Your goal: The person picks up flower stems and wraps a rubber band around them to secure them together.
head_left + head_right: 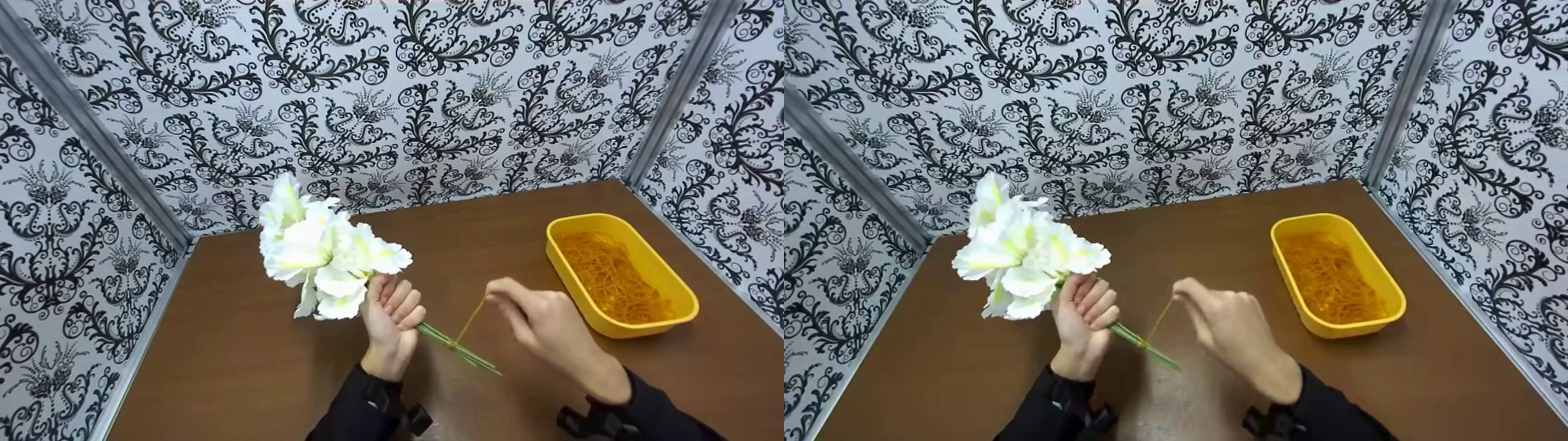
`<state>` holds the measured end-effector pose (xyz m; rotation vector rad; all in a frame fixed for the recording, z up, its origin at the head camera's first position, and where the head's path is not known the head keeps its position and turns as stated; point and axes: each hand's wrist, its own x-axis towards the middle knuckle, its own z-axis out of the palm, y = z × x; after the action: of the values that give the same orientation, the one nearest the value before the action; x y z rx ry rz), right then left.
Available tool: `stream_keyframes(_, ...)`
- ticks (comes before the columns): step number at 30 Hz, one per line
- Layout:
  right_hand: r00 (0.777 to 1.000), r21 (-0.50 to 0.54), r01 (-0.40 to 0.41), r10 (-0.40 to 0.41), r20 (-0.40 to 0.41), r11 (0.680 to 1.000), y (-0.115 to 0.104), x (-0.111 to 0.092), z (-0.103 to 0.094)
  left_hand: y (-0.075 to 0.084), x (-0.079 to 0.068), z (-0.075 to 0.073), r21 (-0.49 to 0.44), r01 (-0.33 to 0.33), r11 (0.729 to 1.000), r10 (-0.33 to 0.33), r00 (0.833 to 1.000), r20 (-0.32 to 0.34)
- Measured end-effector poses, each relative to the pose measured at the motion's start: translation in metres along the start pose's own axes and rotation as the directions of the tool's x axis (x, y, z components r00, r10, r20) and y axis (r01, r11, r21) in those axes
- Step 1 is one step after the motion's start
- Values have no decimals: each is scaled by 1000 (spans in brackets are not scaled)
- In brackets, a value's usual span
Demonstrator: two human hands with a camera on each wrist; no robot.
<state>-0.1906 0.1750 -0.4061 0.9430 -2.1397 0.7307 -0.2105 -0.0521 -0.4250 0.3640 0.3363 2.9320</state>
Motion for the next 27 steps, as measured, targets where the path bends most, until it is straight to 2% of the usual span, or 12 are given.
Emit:
stream_keyframes(3,1000,-24,-22,22,5,999,10,0,7,-1,-1,0,-12,68,998,-67,997,48)
stream_keyframes(6,998,-22,-57,58,38,998,20,-2,18,-2,-2,-1,-28,117,993,-115,992,55)
stream_keyframes(10,991,13,-93,92,98,996,28,-7,34,-2,-2,0,-52,131,990,-130,991,28)
stream_keyframes(15,982,81,-83,68,178,993,26,-17,56,-2,-2,1,-96,139,986,-137,990,28)
stream_keyframes(19,969,128,-87,54,243,988,19,-25,72,-2,-2,0,-126,118,985,-116,993,27)
stream_keyframes(24,952,213,-83,14,305,973,3,-33,85,-2,-1,-2,-145,53,988,-48,998,42)
stream_keyframes(27,958,308,-42,-48,281,951,-7,-40,94,-2,-1,-2,-150,11,989,-3,999,51)
